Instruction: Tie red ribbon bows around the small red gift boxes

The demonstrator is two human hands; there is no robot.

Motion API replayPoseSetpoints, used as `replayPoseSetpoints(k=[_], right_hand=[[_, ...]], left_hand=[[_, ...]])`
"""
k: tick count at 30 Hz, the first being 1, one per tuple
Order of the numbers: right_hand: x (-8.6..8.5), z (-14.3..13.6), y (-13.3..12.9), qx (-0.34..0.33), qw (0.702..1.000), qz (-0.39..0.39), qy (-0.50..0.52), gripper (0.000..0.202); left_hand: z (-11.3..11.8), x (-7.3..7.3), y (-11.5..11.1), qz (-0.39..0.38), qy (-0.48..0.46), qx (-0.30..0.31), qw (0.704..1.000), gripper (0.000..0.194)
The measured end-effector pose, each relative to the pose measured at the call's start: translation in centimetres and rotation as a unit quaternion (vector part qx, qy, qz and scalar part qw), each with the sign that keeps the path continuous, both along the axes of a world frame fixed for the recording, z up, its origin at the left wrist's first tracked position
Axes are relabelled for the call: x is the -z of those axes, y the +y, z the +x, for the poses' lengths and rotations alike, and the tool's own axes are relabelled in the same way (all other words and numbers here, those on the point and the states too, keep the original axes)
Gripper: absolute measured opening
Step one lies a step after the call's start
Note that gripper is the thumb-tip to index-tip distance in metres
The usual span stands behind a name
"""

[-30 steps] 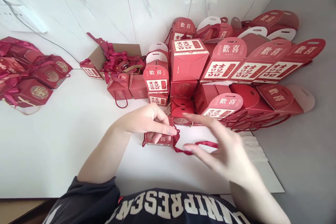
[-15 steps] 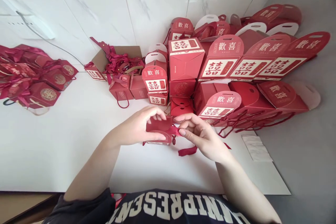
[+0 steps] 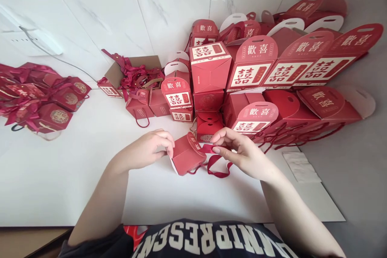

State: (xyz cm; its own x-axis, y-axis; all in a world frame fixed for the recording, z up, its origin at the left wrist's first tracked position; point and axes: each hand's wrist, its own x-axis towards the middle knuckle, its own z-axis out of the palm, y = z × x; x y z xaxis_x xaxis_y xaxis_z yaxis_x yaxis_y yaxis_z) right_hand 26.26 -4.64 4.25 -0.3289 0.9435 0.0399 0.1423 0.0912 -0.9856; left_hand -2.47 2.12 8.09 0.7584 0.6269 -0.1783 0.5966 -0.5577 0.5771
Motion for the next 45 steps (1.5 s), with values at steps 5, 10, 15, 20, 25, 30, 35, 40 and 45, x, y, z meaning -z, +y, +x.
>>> replayPoseSetpoints(k=[5,10,15,20,25,30,35,40,45], right_hand=[[0.4,-0.5,0.2,0.006,0.999,0.013,-0.033,0.013],[0.8,-1.0,0.6,0.017,0.999,0.017,-0.033,0.013],[0.6,-1.1,1.0,0.022,0.998,0.038,-0.052,0.013],[0.5,-0.7,1.1,0.038,0.995,0.056,-0.072,0.013],[0.5,-0.8,1.1,0.014,0.995,0.056,-0.084,0.015],[0.3,-0.8,1.0,0.006,0.995,0.058,-0.075,0.014],[0.3,-0.8,1.2,0.006,0.995,0.064,-0.079,0.015],[0.4,-1.3,1.6,0.0,0.992,0.067,-0.105,0.019],[0.5,-2.2,2.1,-0.021,0.992,0.066,-0.108,0.019]], left_hand=[[0.7,0.6,0.2,0.062,-0.044,-0.081,0.994,0.033],[2.8,0.8,-1.2,0.071,-0.08,-0.11,0.988,0.024],[4.0,1.3,-2.4,0.092,-0.06,-0.104,0.988,0.018],[4.1,1.9,-2.6,0.085,-0.067,-0.097,0.989,0.018],[4.2,2.5,-2.5,0.091,-0.081,-0.1,0.988,0.02],[4.6,2.9,-2.4,0.083,-0.104,-0.101,0.986,0.022],[4.8,3.0,-2.1,0.075,-0.12,-0.096,0.985,0.02],[4.9,3.1,-2.0,0.066,-0.117,-0.103,0.986,0.022],[5.1,3.2,-2.1,0.047,-0.144,-0.13,0.98,0.026]])
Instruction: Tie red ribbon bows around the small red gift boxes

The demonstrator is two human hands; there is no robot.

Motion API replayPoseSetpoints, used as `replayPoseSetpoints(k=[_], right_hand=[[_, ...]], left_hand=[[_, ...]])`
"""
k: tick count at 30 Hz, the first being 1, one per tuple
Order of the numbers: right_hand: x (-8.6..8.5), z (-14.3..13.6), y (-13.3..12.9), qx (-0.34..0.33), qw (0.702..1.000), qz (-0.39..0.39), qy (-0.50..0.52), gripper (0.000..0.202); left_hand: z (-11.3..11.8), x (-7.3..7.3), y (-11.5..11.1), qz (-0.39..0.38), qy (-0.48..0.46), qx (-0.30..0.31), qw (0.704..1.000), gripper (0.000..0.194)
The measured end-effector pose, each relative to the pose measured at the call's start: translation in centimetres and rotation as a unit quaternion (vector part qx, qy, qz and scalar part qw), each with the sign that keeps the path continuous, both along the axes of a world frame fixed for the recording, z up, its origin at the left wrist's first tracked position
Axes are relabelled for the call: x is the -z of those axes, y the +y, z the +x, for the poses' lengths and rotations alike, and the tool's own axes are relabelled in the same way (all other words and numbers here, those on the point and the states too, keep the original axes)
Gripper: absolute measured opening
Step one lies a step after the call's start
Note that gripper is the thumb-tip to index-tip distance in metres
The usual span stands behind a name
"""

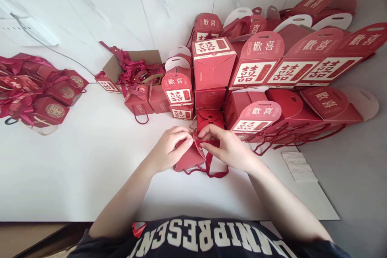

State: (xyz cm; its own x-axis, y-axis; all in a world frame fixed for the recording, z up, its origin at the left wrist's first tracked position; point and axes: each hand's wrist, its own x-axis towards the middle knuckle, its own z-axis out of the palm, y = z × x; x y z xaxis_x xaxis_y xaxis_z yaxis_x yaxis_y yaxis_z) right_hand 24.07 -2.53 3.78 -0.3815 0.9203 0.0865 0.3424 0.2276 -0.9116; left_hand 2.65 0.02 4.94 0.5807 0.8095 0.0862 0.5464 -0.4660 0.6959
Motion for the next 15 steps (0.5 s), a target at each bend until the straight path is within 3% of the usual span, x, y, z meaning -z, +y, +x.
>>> replayPoseSetpoints(k=[5,9,11,15], right_hand=[[-0.1,-0.3,0.1,-0.005,1.0,-0.001,0.013,0.012],[-0.6,-0.2,0.3,0.015,0.999,0.039,0.016,0.012],[-0.9,-0.4,0.8,-0.028,0.997,0.062,0.04,0.017],[-1.3,-1.5,2.1,-0.179,0.977,0.078,0.091,0.022]], left_hand=[[-0.7,0.1,-0.2,-0.02,-0.032,-0.028,0.999,0.015],[-2.4,-1.1,-1.1,-0.002,-0.056,-0.049,0.997,0.014],[-3.0,-2.0,-1.8,0.03,-0.066,-0.046,0.996,0.012],[-3.1,-3.1,-3.2,0.087,-0.057,-0.054,0.993,0.012]])
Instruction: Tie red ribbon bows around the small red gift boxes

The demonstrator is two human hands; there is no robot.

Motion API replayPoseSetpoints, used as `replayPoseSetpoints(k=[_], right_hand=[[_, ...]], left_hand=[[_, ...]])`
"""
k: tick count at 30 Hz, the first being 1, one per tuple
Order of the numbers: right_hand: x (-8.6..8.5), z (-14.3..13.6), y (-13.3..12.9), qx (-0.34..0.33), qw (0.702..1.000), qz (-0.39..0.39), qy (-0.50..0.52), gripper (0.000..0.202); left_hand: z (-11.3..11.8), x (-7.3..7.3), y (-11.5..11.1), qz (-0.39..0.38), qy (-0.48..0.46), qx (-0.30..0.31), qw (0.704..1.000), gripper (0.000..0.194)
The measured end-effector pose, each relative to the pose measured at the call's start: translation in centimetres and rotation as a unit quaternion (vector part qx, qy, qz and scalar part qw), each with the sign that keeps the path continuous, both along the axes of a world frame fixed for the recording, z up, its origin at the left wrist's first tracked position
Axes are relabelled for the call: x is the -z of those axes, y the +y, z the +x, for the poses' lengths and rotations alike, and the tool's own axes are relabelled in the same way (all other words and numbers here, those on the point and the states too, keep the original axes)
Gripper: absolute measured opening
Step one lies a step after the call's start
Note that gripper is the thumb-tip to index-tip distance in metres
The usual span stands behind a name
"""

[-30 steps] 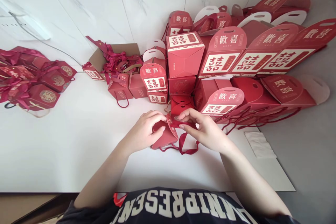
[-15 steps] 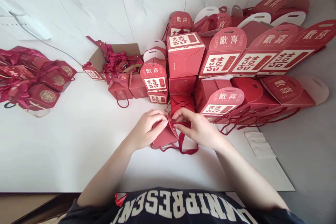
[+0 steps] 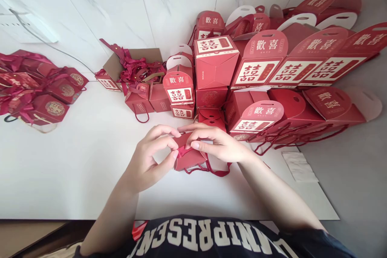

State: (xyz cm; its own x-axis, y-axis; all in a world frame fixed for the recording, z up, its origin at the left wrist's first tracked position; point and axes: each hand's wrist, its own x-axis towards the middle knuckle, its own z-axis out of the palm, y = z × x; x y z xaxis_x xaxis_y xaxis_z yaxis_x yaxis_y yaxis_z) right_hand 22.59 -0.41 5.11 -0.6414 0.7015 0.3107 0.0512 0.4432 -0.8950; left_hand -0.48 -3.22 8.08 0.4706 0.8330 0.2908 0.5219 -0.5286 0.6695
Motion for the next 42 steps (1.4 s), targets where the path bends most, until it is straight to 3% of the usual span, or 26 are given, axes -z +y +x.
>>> replayPoseSetpoints(k=[2,6,11,16,26,32,42], right_hand=[[0.0,-0.6,0.5,-0.02,0.999,-0.031,0.005,0.026],[0.0,-1.3,0.8,0.069,0.993,-0.093,0.027,0.032],[0.4,-1.9,0.5,0.108,0.992,-0.061,-0.006,0.032],[0.8,-2.8,0.2,0.092,0.992,-0.075,-0.032,0.031],[0.9,-3.5,0.0,0.091,0.995,-0.033,-0.038,0.027],[0.9,-3.2,0.0,0.091,0.994,-0.045,-0.042,0.03],[1.1,-3.5,-0.1,0.077,0.995,0.024,-0.057,0.03]], left_hand=[[0.3,0.2,-0.6,0.0,0.037,-0.045,0.998,0.006],[0.5,1.8,-1.4,-0.111,0.108,-0.143,0.978,0.037],[-0.4,3.7,-1.4,-0.261,-0.044,-0.142,0.954,0.02],[-1.6,4.7,-1.0,-0.335,-0.139,-0.119,0.924,0.018],[-2.0,4.9,-1.0,-0.352,-0.178,-0.1,0.913,0.017],[-2.1,4.7,-1.0,-0.359,-0.176,-0.1,0.911,0.019],[-2.0,4.6,-1.1,-0.356,-0.163,-0.1,0.914,0.017]])
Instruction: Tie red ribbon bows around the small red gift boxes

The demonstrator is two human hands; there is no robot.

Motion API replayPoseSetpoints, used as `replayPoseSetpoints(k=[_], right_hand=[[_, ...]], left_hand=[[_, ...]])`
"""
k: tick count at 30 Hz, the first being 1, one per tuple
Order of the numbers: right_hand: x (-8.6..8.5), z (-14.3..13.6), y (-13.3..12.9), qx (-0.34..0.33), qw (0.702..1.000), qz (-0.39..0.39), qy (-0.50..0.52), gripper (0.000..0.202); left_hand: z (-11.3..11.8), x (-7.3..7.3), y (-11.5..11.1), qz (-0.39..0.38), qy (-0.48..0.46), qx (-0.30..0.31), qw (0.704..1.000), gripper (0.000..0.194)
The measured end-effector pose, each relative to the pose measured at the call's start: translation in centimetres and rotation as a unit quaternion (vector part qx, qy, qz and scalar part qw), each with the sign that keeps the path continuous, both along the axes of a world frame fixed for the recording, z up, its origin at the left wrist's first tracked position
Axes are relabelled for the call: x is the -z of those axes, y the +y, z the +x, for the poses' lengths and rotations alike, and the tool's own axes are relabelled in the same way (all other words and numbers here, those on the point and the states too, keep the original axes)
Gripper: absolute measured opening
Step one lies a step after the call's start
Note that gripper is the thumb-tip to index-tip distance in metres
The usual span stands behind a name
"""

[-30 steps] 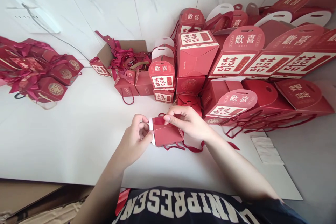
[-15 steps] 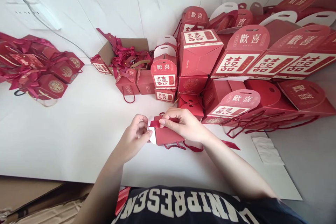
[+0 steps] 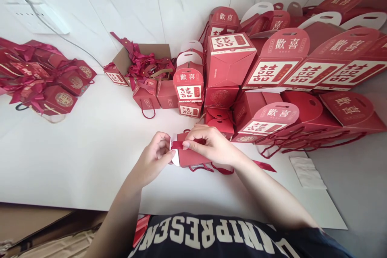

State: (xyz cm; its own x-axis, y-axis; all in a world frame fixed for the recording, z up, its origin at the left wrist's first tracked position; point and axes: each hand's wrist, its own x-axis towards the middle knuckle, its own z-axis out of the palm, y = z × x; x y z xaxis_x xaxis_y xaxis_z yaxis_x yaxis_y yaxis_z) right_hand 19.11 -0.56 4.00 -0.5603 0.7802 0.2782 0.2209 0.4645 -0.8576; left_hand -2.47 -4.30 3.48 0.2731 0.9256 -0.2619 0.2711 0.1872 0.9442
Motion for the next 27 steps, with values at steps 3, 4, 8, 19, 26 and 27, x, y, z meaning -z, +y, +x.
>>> replayPoseSetpoints(k=[3,4,8,19,26,27], right_hand=[[0.1,-0.1,0.1,-0.009,1.0,0.017,-0.017,0.031],[0.2,-0.2,0.1,-0.014,0.999,0.027,-0.028,0.032],[0.6,-0.5,0.3,-0.029,0.996,0.061,-0.052,0.034],[-1.1,2.9,-1.3,0.067,0.998,0.02,0.007,0.014],[0.4,7.6,-3.4,0.097,0.993,-0.044,-0.042,0.015],[0.9,7.9,-3.5,0.109,0.991,-0.065,-0.052,0.017]], left_hand=[[0.1,-0.2,0.0,0.0,0.01,0.006,1.0,0.018],[0.1,-0.2,0.0,0.0,0.013,0.009,1.0,0.019],[0.4,-0.2,0.1,0.004,0.006,0.018,1.0,0.024],[-6.0,-1.1,0.1,0.07,0.164,-0.003,0.984,0.032],[-12.2,0.9,0.0,-0.011,0.394,0.03,0.918,0.035],[-11.8,1.2,0.2,-0.003,0.396,0.015,0.918,0.034]])
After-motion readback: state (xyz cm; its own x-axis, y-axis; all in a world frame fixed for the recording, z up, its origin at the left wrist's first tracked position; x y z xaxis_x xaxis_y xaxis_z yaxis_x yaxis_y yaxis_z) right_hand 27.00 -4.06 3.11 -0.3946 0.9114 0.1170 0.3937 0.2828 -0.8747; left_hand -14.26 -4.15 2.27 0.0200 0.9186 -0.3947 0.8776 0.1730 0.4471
